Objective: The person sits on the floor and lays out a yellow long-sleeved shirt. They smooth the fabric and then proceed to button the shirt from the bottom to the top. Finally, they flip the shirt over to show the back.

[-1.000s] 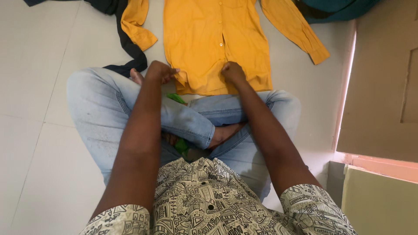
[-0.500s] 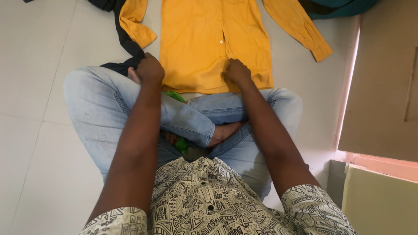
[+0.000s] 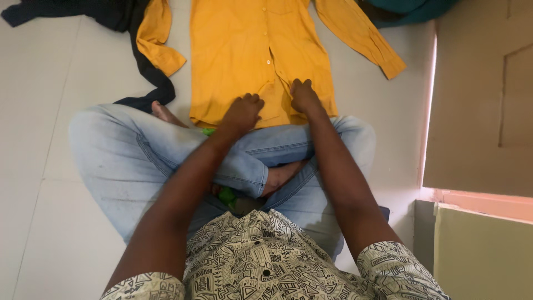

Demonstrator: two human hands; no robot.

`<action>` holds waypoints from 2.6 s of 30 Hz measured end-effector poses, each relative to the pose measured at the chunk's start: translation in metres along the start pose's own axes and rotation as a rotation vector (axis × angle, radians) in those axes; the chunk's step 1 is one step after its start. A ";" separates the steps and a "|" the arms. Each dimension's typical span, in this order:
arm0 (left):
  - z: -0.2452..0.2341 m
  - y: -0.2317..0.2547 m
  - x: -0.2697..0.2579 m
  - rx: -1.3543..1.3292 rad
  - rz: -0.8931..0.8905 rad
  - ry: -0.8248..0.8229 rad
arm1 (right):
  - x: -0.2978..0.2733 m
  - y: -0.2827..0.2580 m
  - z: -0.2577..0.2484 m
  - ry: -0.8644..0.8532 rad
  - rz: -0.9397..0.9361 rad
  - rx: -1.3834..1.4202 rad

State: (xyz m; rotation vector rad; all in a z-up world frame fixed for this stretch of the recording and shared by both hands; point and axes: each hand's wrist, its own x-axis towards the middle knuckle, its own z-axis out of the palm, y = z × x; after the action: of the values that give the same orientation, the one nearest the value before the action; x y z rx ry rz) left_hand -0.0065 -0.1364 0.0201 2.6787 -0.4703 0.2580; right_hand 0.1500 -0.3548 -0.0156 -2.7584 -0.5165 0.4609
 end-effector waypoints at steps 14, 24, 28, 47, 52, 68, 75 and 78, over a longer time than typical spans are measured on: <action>0.017 0.006 0.002 0.006 -0.017 -0.048 | 0.007 0.024 -0.004 -0.008 -0.165 0.290; 0.025 0.006 -0.004 0.123 0.015 -0.082 | 0.023 0.030 0.015 0.085 -0.026 0.073; 0.021 0.002 -0.001 0.018 -0.082 -0.033 | 0.015 0.025 0.017 0.058 -0.130 0.205; 0.019 -0.044 -0.014 -0.516 -0.302 -0.070 | -0.036 -0.034 -0.032 -0.574 -0.347 0.462; 0.001 -0.047 -0.014 0.002 -0.558 -0.159 | -0.013 -0.017 -0.022 -0.237 -0.228 0.319; -0.012 -0.100 -0.008 0.106 -0.838 -0.644 | -0.006 -0.040 -0.031 -0.264 0.238 -0.044; -0.007 -0.097 -0.010 0.101 -0.844 -0.656 | -0.006 -0.033 -0.022 -0.251 0.228 -0.065; -0.008 -0.096 -0.010 0.094 -0.848 -0.662 | -0.004 -0.025 -0.014 -0.166 0.121 -0.115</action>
State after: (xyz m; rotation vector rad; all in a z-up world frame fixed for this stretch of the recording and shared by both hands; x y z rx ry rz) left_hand 0.0184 -0.0477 -0.0095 2.7239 0.5355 -0.8724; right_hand 0.1444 -0.3372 0.0063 -2.8889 -0.4276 0.7152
